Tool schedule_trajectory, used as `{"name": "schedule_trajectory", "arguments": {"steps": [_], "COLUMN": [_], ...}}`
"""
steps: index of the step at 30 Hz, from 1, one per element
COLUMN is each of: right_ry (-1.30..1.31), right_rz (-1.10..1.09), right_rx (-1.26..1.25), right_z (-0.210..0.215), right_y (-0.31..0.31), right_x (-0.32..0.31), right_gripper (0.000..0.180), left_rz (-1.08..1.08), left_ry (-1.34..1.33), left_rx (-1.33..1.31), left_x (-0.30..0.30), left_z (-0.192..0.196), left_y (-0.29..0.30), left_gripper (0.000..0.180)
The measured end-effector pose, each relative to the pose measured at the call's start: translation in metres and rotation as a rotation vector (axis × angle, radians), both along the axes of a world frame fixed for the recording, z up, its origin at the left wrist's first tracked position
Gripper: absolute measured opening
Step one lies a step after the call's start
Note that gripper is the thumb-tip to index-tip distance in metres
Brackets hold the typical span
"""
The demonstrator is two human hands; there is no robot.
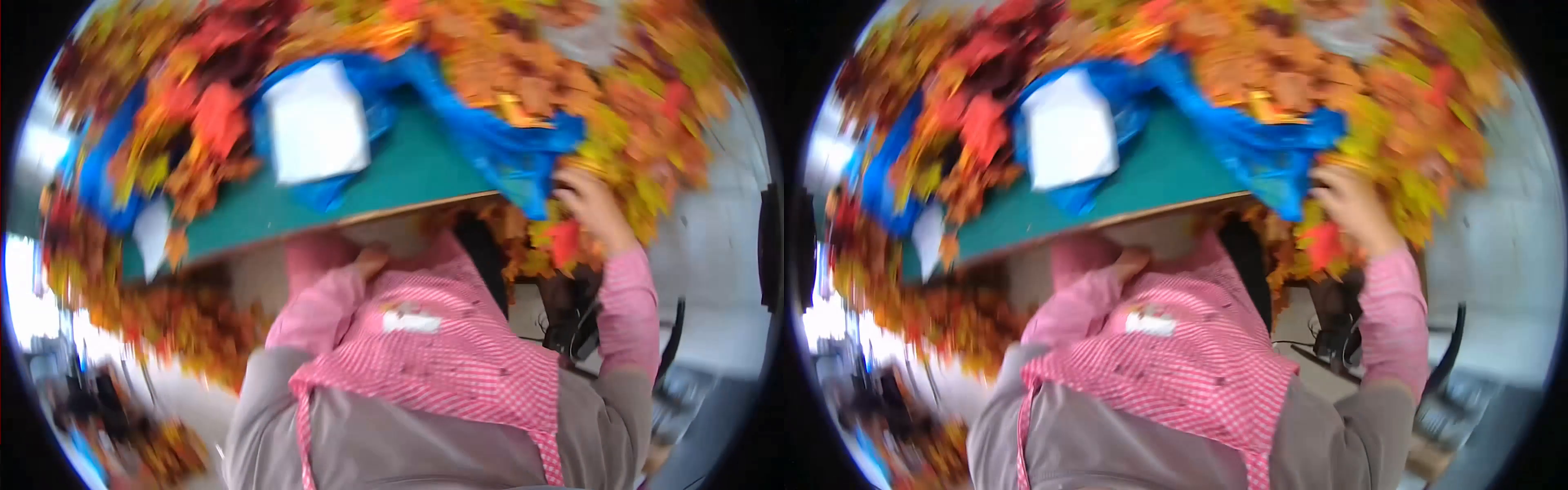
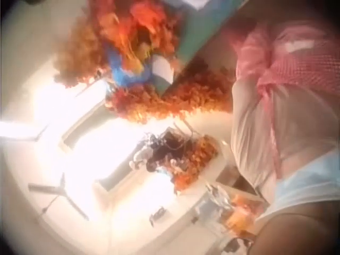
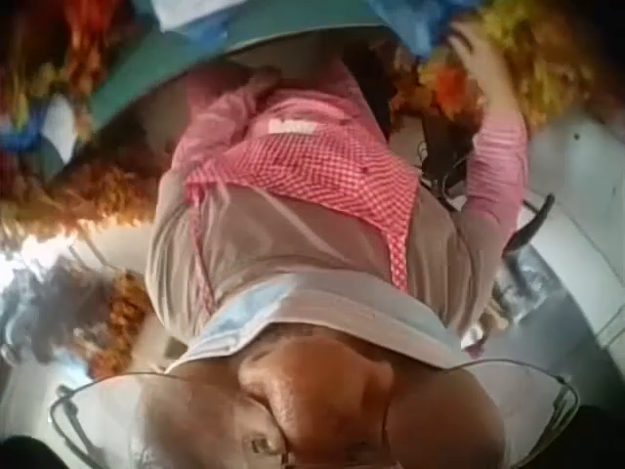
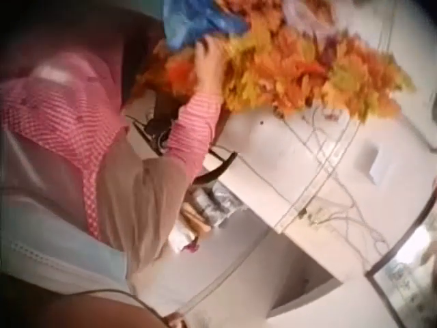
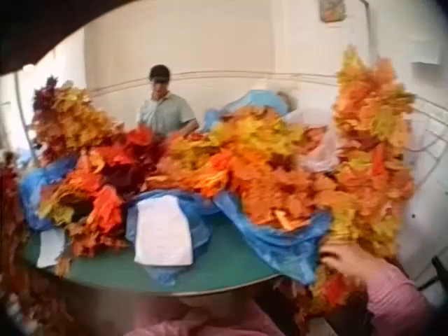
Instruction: Assembling and twisting artificial maple leaves onto a decorative wire vine or branch.
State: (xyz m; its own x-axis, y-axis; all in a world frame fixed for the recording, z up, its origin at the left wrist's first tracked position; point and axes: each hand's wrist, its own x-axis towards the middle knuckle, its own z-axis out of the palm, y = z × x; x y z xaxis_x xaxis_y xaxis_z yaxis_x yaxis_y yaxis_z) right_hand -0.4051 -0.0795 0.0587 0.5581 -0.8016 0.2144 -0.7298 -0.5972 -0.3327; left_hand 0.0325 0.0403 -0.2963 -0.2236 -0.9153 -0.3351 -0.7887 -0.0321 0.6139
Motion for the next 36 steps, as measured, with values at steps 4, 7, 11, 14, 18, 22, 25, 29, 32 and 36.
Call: {"name": "schedule_trajectory", "arguments": {"steps": [4, 7, 11, 14, 18, 22, 25, 29, 32, 36], "right_ry": [-0.740, 0.254, 0.032, -0.096, 0.009, -0.021, -0.007, 0.023, 0.091, 0.229], "right_rz": [-0.536, -0.174, -0.175, 0.028, 0.239, 0.345, 0.396, 0.492, 0.471, 0.419], "right_rx": [0.725, 0.284, 0.453, 0.344, 0.245, 0.247, 0.176, 0.053, 0.011, 0.052], "right_z": [-0.047, -0.030, 0.013, 0.041, 0.042, 0.023, 0.002, -0.023, -0.028, -0.022], "right_y": [-0.025, -0.043, -0.029, -0.010, 0.017, 0.046, 0.069, 0.088, 0.092, 0.089], "right_x": [-0.079, -0.097, -0.034, 0.045, 0.148, 0.220, 0.260, 0.309, 0.334, 0.359], "right_gripper": [0.033, 0.031, 0.030, 0.030, 0.026, 0.023, 0.022, 0.021, 0.019, 0.017], "left_rz": [-0.365, -0.337, 0.104, 0.245, 0.176, 0.103, 0.064, 0.059, 0.064, 0.091], "left_ry": [-0.392, -0.497, -0.203, -0.068, -0.024, 0.006, 0.051, 0.101, 0.183, 0.270], "left_rx": [-0.308, -0.257, 0.006, 0.153, 0.197, 0.191, 0.164, 0.082, 0.015, -0.051], "left_x": [-0.010, -0.022, -0.040, -0.054, -0.059, -0.051, -0.048, -0.060, -0.071, -0.065], "left_z": [-0.008, 0.005, 0.056, 0.088, 0.092, 0.076, 0.071, 0.081, 0.092, 0.103], "left_y": [0.002, 0.008, 0.027, 0.047, 0.066, 0.078, 0.076, 0.057, 0.041, 0.033], "left_gripper": [0.021, 0.021, 0.025, 0.032, 0.034, 0.035, 0.035, 0.036, 0.036, 0.037]}}
